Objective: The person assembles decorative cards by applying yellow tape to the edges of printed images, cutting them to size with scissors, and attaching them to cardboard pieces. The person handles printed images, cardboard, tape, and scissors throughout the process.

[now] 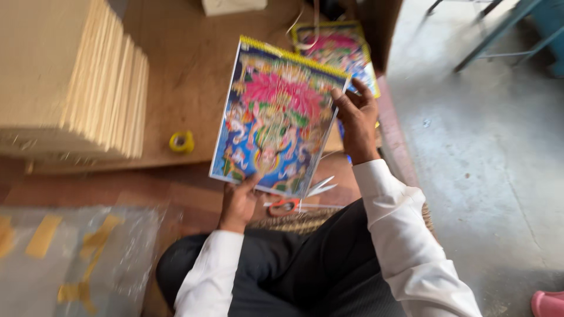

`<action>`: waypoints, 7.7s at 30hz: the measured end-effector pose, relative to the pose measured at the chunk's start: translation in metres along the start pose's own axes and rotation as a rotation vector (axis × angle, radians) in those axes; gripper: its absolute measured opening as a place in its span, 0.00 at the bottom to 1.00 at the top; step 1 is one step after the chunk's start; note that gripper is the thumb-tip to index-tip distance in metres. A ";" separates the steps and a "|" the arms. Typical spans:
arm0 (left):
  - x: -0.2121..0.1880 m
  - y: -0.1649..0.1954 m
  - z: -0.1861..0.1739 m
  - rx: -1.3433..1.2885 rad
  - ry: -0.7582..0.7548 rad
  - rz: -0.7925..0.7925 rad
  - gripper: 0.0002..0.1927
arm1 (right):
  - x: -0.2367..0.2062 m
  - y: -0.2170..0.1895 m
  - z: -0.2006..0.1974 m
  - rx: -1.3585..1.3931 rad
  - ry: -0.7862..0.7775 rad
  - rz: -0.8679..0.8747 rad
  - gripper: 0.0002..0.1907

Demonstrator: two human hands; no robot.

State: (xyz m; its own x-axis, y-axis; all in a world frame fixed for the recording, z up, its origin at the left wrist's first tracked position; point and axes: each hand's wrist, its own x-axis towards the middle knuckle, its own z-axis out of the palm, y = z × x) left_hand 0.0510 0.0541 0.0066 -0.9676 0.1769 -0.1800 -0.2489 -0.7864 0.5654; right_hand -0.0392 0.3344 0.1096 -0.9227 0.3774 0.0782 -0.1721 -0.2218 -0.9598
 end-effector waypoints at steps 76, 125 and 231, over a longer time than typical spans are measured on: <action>0.035 -0.033 -0.032 -0.041 0.334 0.038 0.22 | -0.092 0.103 0.000 -0.110 -0.022 0.635 0.20; 0.020 0.070 -0.035 0.702 0.109 0.053 0.19 | -0.143 0.083 0.026 -0.169 -0.175 0.260 0.19; 0.009 0.075 -0.068 1.303 0.219 -0.044 0.08 | -0.122 0.161 -0.004 -0.148 0.382 0.251 0.06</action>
State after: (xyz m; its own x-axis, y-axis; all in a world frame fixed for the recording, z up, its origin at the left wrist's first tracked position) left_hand 0.0267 -0.0435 -0.0076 -0.9616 -0.0076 -0.2742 -0.2564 0.3802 0.8887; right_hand 0.0470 0.2567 -0.0554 -0.7317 0.6383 -0.2391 0.1165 -0.2286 -0.9665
